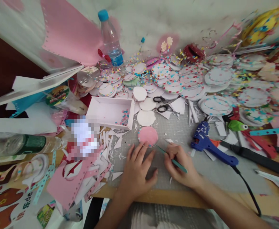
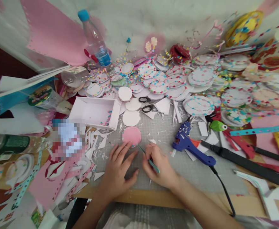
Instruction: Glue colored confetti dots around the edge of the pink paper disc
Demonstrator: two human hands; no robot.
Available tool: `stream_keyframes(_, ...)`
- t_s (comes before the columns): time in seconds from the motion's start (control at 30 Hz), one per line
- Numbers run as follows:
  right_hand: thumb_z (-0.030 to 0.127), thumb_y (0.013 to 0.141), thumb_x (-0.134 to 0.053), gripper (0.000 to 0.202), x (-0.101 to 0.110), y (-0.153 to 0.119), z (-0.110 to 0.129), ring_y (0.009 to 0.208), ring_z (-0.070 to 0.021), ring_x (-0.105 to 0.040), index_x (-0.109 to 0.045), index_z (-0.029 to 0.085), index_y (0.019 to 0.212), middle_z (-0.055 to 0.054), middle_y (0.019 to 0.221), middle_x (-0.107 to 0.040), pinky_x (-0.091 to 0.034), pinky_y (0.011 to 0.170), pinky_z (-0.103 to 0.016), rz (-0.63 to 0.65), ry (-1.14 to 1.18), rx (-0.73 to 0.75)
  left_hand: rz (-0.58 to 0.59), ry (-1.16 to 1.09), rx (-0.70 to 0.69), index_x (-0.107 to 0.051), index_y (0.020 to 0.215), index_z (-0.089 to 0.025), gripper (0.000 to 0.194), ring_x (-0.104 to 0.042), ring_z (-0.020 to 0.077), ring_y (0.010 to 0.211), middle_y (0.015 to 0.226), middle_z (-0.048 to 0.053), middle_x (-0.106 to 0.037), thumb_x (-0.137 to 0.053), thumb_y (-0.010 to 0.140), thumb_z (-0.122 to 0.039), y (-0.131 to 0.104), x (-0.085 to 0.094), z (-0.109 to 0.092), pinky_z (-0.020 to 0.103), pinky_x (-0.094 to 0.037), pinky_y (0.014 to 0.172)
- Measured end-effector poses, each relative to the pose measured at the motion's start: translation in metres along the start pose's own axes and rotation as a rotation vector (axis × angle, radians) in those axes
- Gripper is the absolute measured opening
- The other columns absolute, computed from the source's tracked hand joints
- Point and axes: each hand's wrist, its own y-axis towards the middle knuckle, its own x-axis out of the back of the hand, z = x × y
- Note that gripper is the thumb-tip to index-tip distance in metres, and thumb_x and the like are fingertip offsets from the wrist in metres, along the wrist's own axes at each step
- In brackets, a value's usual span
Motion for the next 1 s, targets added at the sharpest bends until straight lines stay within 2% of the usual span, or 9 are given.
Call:
stream_keyframes(0.17, 0.003, 0.082, -0.048, 0.026, 0.0002, 0.0005, 0.0010, 0.058, -0.0132, -0.041, -0.034, 0.025, 0.083, 0.005, 0.068, -0.042, -0.042, 0.062, -0.030, 0.000, 0.000, 0.011, 0.000, 0.007, -0.005, -0.052, 0.130, -0.016, 0.051, -0.034, 0.0309, 0.137, 0.146, 0.014, -0.042, -0.058, 0.081, -0.030, -0.0003, -0.0001, 0.0000, 0.055, -0.024, 0.113)
stream_keyframes(0.33, 0.001, 0.081, -0.048, 0.027, -0.0002, -0.0004, -0.0001, 0.059, -0.0125, -0.042, -0.035, 0.025, 0.084, 0.005, 0.071, -0.043, -0.046, 0.079, -0.035, 0.039, -0.017, 0.024, -0.001, 0.011, -0.002, -0.052, 0.130, -0.017, 0.052, -0.035, 0.0311, 0.137, 0.146, 0.014, -0.042, -0.058, 0.080, -0.030, 0.0012, 0.0000, 0.0004, 0.054, -0.024, 0.113)
stream_keyframes(0.53, 0.001, 0.081, -0.047, 0.028, -0.0012, -0.0017, -0.0030, 0.061, -0.0133, -0.043, -0.034, 0.025, 0.085, 0.004, 0.072, -0.043, -0.045, 0.076, -0.035, 0.037, 0.016, 0.022, 0.013, 0.012, 0.001, -0.051, 0.131, -0.017, 0.052, -0.033, 0.0306, 0.138, 0.147, 0.014, -0.041, -0.057, 0.081, -0.029, 0.0008, 0.0002, -0.0003, 0.054, -0.023, 0.114)
stream_keyframes(0.83, 0.002, 0.082, -0.047, 0.027, -0.0007, -0.0019, -0.0028, 0.063, -0.0135, -0.046, -0.036, 0.025, 0.087, 0.004, 0.072, -0.045, -0.045, 0.089, -0.039, 0.067, -0.008, 0.028, 0.005, 0.017, -0.001, -0.053, 0.130, -0.017, 0.051, -0.034, 0.0300, 0.137, 0.146, 0.014, -0.042, -0.058, 0.081, -0.029, 0.0006, 0.0011, -0.0009, 0.053, -0.023, 0.114)
stream_keyframes(1.0, 0.002, 0.082, -0.048, 0.027, -0.0019, -0.0035, -0.0048, 0.064, -0.0141, -0.045, -0.035, 0.025, 0.086, 0.004, 0.072, -0.045, -0.045, 0.088, -0.040, 0.068, 0.001, 0.032, 0.005, 0.026, -0.002, -0.052, 0.131, -0.017, 0.052, -0.034, 0.0303, 0.137, 0.146, 0.014, -0.041, -0.058, 0.080, -0.029, 0.0009, 0.0009, -0.0002, 0.053, -0.024, 0.114)
